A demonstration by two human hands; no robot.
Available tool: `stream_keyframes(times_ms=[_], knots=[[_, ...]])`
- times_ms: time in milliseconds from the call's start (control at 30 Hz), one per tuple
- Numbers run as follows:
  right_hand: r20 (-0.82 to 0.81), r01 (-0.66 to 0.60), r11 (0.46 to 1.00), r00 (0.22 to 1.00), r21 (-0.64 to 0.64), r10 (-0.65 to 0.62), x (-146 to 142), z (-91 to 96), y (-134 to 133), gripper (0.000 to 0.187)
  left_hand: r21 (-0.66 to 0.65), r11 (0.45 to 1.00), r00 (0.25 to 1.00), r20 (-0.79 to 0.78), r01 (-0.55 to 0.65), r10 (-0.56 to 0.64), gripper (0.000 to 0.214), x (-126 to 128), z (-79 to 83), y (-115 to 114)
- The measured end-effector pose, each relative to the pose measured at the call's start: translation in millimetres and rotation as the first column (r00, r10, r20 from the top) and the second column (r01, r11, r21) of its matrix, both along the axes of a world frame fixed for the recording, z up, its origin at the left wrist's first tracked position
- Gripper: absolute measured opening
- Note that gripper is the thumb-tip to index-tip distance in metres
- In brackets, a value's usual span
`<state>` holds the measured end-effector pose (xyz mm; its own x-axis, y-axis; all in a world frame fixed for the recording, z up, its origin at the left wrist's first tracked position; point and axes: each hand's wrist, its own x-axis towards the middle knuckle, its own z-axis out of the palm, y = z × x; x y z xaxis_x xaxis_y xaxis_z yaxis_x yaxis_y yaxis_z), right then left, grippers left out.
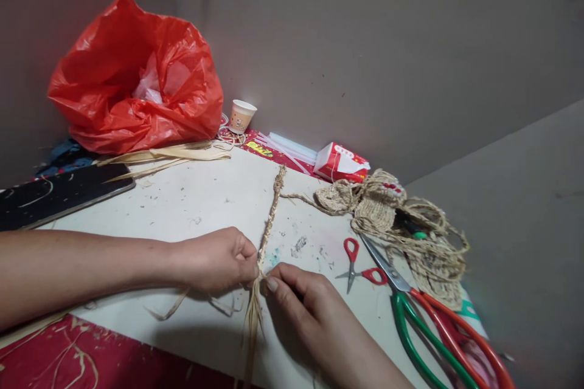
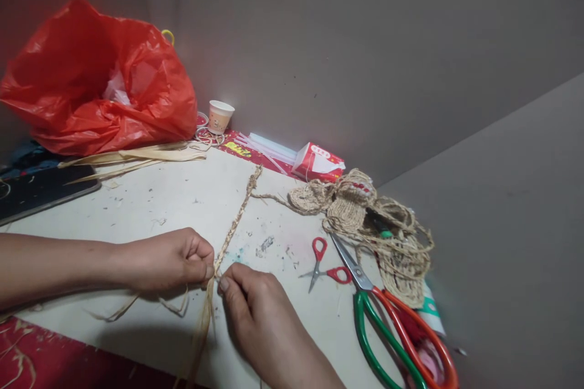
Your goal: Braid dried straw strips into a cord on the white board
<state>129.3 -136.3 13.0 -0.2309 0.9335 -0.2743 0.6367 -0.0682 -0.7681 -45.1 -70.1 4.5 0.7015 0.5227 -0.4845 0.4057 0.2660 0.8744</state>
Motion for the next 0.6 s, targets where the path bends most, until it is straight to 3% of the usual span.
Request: stream_keyframes(times_ms=[133,233,367,500,600], knots=[[-0.213,0.114,0.983,0.966,-0.147,-0.144,-8,1.1,-2,0.033,-0.011,0.999,0.998,0.037,-0.046,0.046,0.016,2,0.2,-5],[-0.266,0.167,0.966,0.939,-0.199,-0.217,-20,-3.7,-9,0.037,-0.011,0.998,0.994,0.086,-0.069,0.070,0.017,1,-1.6,-8],[-0.055,0.224,0.973,0.972,-0.048,-0.227,-31,-13.3,-21,0.038,-0.020,0.995,0.987,0.122,-0.102,0.104,0.018,0,-4.4,-9],[0.116,0.137,0.978,0.981,0.155,-0.156,-34,-20.4,-28,0.030,-0.031,0.991,0.981,0.142,-0.128,0.131,0.020,1,-3.0,-11],[0.111,0.087,0.985,0.988,0.147,-0.104,-34,-20.5,-31,0.019,-0.089,0.989,0.982,0.139,-0.120,0.132,0.020,2,-0.4,-11]])
